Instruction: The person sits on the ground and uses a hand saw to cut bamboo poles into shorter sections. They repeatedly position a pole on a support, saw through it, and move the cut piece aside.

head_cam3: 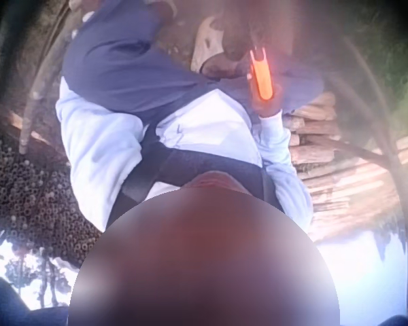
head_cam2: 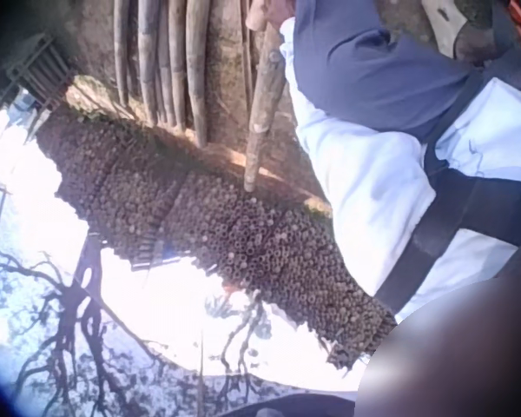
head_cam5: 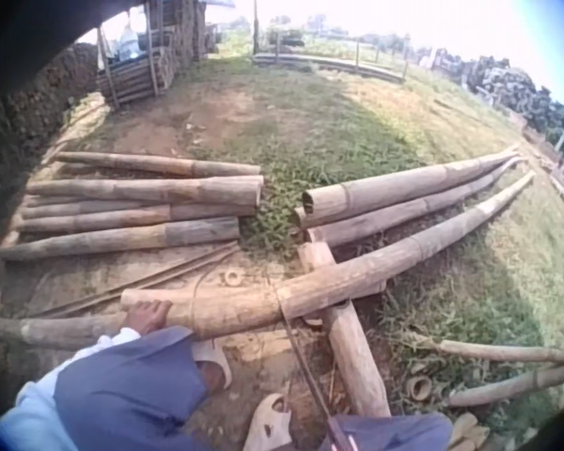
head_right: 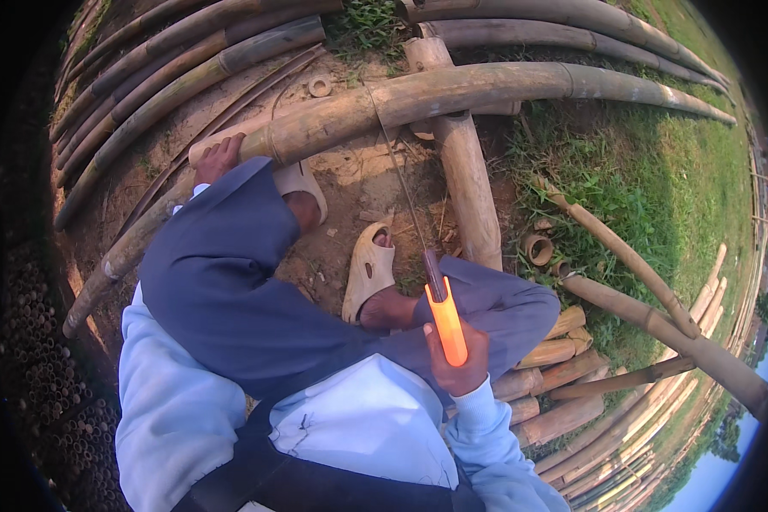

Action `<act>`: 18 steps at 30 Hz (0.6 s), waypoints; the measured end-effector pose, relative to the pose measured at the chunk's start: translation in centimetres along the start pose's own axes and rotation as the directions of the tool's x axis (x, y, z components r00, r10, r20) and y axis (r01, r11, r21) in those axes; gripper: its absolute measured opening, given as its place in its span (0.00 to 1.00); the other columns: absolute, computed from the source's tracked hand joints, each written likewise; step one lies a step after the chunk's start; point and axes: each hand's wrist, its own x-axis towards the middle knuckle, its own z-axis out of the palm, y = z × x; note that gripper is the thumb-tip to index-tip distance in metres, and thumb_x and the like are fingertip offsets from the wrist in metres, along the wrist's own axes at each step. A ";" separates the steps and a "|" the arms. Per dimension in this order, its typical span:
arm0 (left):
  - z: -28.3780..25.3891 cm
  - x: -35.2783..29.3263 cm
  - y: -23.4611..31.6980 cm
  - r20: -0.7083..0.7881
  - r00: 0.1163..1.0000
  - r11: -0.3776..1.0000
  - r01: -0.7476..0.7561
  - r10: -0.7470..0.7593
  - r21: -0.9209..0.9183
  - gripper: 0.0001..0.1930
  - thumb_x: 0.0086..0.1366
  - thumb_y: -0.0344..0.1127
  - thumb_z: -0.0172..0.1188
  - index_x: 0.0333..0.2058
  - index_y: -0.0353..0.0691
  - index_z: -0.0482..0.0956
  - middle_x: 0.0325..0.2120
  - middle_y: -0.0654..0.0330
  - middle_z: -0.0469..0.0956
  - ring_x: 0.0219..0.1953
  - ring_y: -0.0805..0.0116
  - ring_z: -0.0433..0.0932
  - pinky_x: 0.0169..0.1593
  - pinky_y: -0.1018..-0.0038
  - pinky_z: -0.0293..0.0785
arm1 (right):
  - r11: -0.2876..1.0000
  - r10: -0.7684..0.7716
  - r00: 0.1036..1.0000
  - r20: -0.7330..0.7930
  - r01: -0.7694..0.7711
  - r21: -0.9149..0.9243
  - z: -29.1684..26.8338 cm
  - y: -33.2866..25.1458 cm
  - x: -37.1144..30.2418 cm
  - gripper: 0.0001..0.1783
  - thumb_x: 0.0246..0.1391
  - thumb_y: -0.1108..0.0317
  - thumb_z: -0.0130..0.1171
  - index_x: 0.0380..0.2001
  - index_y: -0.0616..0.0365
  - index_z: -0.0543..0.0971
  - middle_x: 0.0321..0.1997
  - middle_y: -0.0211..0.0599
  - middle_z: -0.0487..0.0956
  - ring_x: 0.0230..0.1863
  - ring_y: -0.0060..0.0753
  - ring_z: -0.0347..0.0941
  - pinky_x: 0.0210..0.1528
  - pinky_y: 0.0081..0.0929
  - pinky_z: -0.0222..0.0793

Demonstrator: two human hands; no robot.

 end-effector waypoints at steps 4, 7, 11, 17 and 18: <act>0.6 0.5 -0.3 0.001 1.000 1.000 -0.007 0.007 -0.011 0.26 0.65 0.50 0.54 0.57 0.43 0.69 0.47 0.52 0.77 0.51 0.52 0.77 0.56 0.60 0.69 | 0.999 -0.025 0.999 -0.031 0.024 -0.026 4.3 1.4 10.7 0.08 0.55 0.71 0.64 0.29 0.67 0.79 0.19 0.43 0.76 0.20 0.29 0.72 0.26 0.32 0.66; 0.2 0.4 -0.5 0.014 1.000 1.000 -0.011 0.011 -0.007 0.26 0.65 0.50 0.54 0.57 0.43 0.69 0.47 0.52 0.77 0.51 0.52 0.77 0.55 0.60 0.70 | 0.954 -0.298 0.951 -0.086 0.294 -0.060 8.1 3.4 18.7 0.12 0.53 0.67 0.67 0.26 0.67 0.77 0.18 0.46 0.76 0.20 0.44 0.73 0.29 0.35 0.68; -0.3 -0.1 -0.3 0.000 1.000 1.000 -0.007 0.007 0.008 0.26 0.65 0.50 0.54 0.57 0.43 0.69 0.47 0.52 0.77 0.51 0.52 0.77 0.55 0.60 0.70 | 0.996 -0.089 0.996 -0.018 0.089 0.004 4.8 3.2 13.0 0.10 0.53 0.68 0.67 0.29 0.66 0.80 0.18 0.43 0.77 0.21 0.34 0.75 0.29 0.32 0.69; 0.4 -0.3 -0.4 0.008 1.000 1.000 -0.004 0.004 -0.001 0.26 0.66 0.50 0.54 0.57 0.43 0.69 0.47 0.53 0.77 0.51 0.52 0.77 0.55 0.60 0.70 | 0.997 0.081 0.996 0.043 -0.081 0.017 -0.4 1.4 0.4 0.12 0.55 0.74 0.64 0.41 0.70 0.80 0.27 0.43 0.82 0.28 0.31 0.79 0.34 0.26 0.73; 0.4 -0.1 -0.5 0.008 1.000 1.000 -0.003 0.003 0.005 0.25 0.66 0.50 0.54 0.57 0.43 0.69 0.47 0.53 0.77 0.51 0.52 0.77 0.55 0.60 0.70 | 0.999 0.014 1.000 0.020 -0.015 0.038 0.6 1.8 2.2 0.11 0.55 0.74 0.64 0.40 0.69 0.80 0.26 0.43 0.81 0.27 0.31 0.78 0.32 0.26 0.72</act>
